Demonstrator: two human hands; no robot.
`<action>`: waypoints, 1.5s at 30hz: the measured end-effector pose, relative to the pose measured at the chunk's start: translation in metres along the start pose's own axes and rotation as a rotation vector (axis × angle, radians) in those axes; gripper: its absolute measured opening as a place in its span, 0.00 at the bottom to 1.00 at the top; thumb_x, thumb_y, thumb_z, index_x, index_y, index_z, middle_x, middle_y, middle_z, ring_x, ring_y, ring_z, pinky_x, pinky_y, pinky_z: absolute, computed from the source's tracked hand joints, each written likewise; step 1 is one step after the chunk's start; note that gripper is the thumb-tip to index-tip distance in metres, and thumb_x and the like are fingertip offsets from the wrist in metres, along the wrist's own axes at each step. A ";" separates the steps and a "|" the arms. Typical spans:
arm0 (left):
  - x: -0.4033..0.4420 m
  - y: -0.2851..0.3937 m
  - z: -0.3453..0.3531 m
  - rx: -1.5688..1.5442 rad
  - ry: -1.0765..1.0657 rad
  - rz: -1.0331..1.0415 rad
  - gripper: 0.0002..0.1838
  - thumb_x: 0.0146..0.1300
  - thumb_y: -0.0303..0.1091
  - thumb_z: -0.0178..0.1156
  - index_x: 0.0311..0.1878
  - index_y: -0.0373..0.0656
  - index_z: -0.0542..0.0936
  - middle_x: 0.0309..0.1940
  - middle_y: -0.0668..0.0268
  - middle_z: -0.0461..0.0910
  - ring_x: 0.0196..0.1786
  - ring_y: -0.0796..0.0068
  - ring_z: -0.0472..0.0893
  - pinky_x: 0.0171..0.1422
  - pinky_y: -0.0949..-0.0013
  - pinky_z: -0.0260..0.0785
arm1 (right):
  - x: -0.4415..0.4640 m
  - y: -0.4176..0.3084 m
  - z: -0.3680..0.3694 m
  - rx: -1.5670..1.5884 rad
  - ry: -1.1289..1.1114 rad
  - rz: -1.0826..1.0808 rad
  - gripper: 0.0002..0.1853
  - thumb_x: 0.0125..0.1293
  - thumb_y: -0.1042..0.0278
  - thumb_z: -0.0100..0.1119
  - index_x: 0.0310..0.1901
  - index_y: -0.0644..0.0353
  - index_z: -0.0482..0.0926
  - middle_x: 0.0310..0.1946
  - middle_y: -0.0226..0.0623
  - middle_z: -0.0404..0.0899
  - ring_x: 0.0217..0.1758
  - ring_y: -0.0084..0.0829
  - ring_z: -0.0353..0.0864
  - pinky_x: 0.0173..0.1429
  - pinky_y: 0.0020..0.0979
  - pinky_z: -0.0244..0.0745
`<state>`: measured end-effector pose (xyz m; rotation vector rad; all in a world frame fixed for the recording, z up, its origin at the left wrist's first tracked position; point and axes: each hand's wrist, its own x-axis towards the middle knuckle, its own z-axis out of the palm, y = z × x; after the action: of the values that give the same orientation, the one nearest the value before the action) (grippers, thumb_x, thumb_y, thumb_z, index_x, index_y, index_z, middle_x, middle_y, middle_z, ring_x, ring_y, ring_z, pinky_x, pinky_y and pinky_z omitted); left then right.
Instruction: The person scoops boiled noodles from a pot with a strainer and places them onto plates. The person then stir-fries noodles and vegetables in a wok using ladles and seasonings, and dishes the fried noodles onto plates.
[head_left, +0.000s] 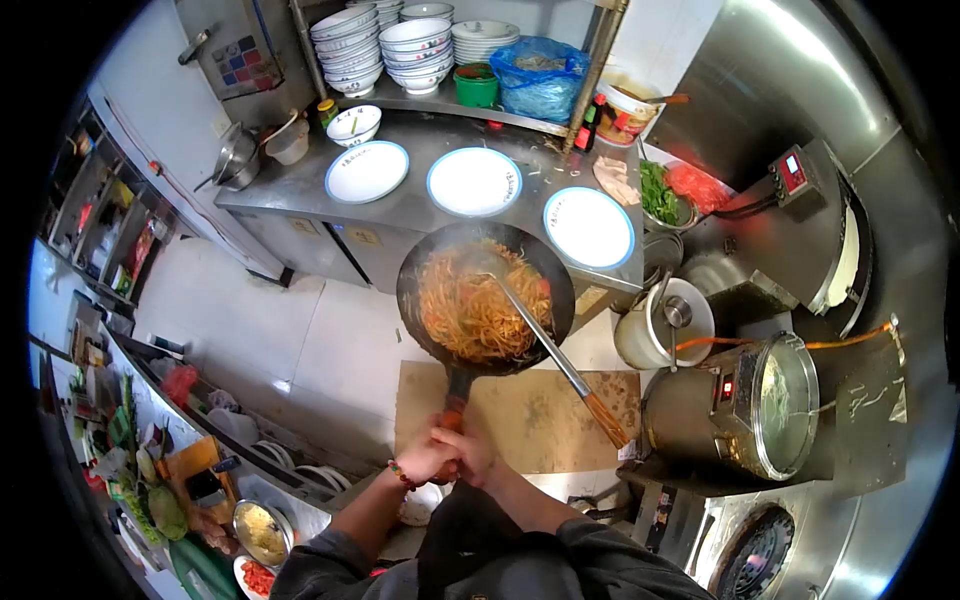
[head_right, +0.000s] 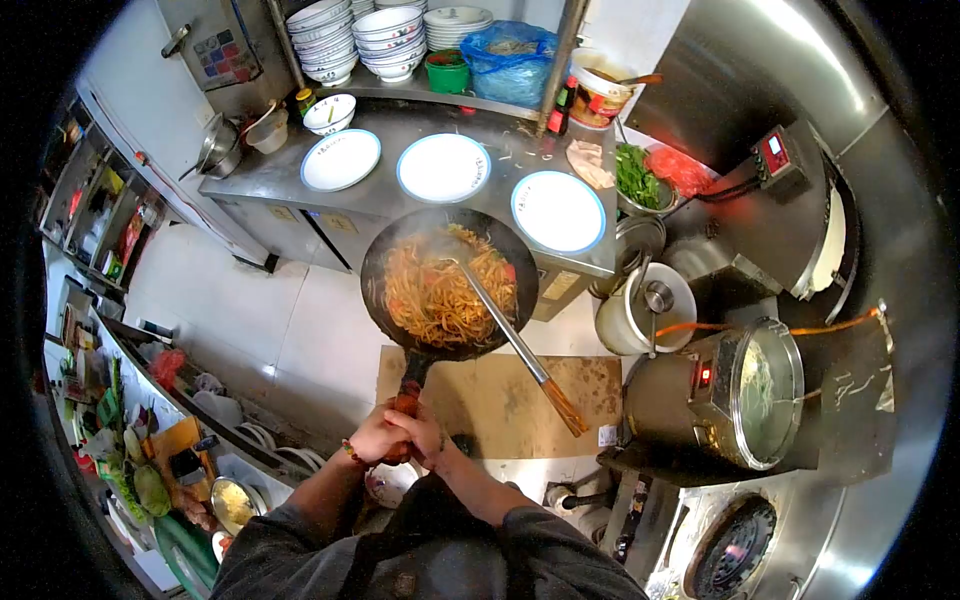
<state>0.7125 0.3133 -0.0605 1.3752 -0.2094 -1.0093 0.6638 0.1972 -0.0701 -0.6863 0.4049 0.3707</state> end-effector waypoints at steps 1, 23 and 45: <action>0.007 -0.013 -0.005 0.035 0.016 0.070 0.14 0.53 0.25 0.55 0.45 0.35 0.71 0.32 0.65 0.75 0.32 0.78 0.75 0.33 0.73 0.69 | 0.005 -0.002 -0.002 0.018 -0.011 0.000 0.15 0.61 0.68 0.59 0.48 0.62 0.73 0.41 0.33 0.75 0.42 0.26 0.75 0.46 0.29 0.71; 0.003 0.048 0.032 -0.047 0.183 -0.308 0.20 0.49 0.24 0.58 0.45 0.35 0.63 0.19 0.65 0.70 0.17 0.73 0.73 0.19 0.68 0.65 | -0.119 -0.152 -0.050 -0.236 0.225 0.409 0.15 0.63 0.76 0.51 0.48 0.52 0.59 0.24 0.29 0.62 0.16 0.17 0.61 0.18 0.25 0.63; -0.002 0.047 0.004 -0.231 0.071 -0.267 0.18 0.52 0.23 0.58 0.45 0.34 0.63 0.19 0.64 0.70 0.19 0.72 0.73 0.19 0.65 0.66 | -0.209 -0.179 -0.003 0.041 0.101 0.271 0.14 0.61 0.74 0.53 0.47 0.57 0.63 0.19 0.25 0.60 0.11 0.10 0.53 0.11 0.16 0.47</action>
<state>0.7302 0.3059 -0.0177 1.2442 0.1445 -1.1634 0.5645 0.0265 0.1219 -0.6128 0.6027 0.5836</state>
